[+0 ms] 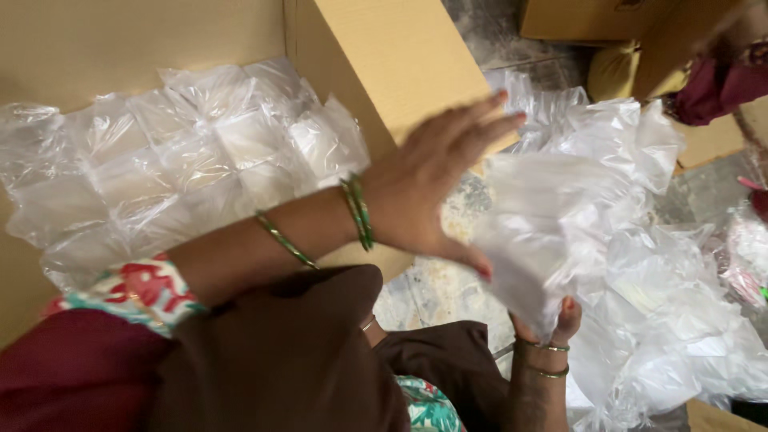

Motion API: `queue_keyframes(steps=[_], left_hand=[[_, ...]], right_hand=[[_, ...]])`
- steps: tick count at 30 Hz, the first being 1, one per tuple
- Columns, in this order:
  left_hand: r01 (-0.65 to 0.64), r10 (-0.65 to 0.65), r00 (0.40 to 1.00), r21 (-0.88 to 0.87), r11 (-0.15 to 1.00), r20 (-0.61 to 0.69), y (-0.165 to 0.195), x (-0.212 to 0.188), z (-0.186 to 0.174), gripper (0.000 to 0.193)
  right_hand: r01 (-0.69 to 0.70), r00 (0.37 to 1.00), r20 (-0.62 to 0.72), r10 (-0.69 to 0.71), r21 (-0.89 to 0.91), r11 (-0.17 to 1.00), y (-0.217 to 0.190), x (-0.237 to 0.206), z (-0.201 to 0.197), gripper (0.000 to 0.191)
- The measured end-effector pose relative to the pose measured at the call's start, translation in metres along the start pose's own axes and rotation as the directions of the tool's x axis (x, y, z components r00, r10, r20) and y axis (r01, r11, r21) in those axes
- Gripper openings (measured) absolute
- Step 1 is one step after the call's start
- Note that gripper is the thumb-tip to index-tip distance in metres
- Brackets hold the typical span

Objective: The person sits on the floor and packs plastic-wrapped white cushion pads into a large cardboard box, placing them one by one from a pile beside the box and pressing the layer flat to arrange them in a grid. Other workers pack similar boxes nearby.

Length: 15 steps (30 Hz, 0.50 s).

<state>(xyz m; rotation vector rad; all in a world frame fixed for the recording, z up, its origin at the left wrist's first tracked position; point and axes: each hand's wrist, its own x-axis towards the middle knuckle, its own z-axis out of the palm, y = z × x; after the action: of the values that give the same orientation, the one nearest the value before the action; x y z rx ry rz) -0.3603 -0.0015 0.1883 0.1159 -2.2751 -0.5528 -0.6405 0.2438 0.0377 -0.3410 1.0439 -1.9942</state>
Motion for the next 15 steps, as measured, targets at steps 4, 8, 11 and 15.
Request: queue_keyframes(steps=[4, 8, 11, 15], left_hand=[[0.087, -0.056, 0.975, -0.136, 0.987, 0.215, 0.021, -0.001, 0.013, 0.16], [0.19, -0.182, 0.973, -0.048, 0.981, 0.141, 0.009, -0.012, 0.004, 0.144], [0.12, -0.122, 0.991, -0.033, 0.992, -0.061, -0.017, -0.021, -0.029, 0.131], [0.568, -0.602, 0.797, -0.272, 0.777, -0.057, -0.093, -0.048, -0.098, 0.112]], right_hand=[[-0.034, 0.965, 0.258, 0.048, -0.059, 0.998, 0.01, -0.007, 0.076, 0.079], [-0.18, 0.877, 0.458, 0.143, 0.038, 0.983, 0.011, 0.008, 0.144, 0.072], [-0.056, 0.776, 0.623, 0.099, -0.089, 0.994, 0.02, 0.021, 0.184, 0.064], [0.742, 0.654, 0.721, -0.227, -0.67, 0.012, 0.066, 0.057, 0.226, 0.061]])
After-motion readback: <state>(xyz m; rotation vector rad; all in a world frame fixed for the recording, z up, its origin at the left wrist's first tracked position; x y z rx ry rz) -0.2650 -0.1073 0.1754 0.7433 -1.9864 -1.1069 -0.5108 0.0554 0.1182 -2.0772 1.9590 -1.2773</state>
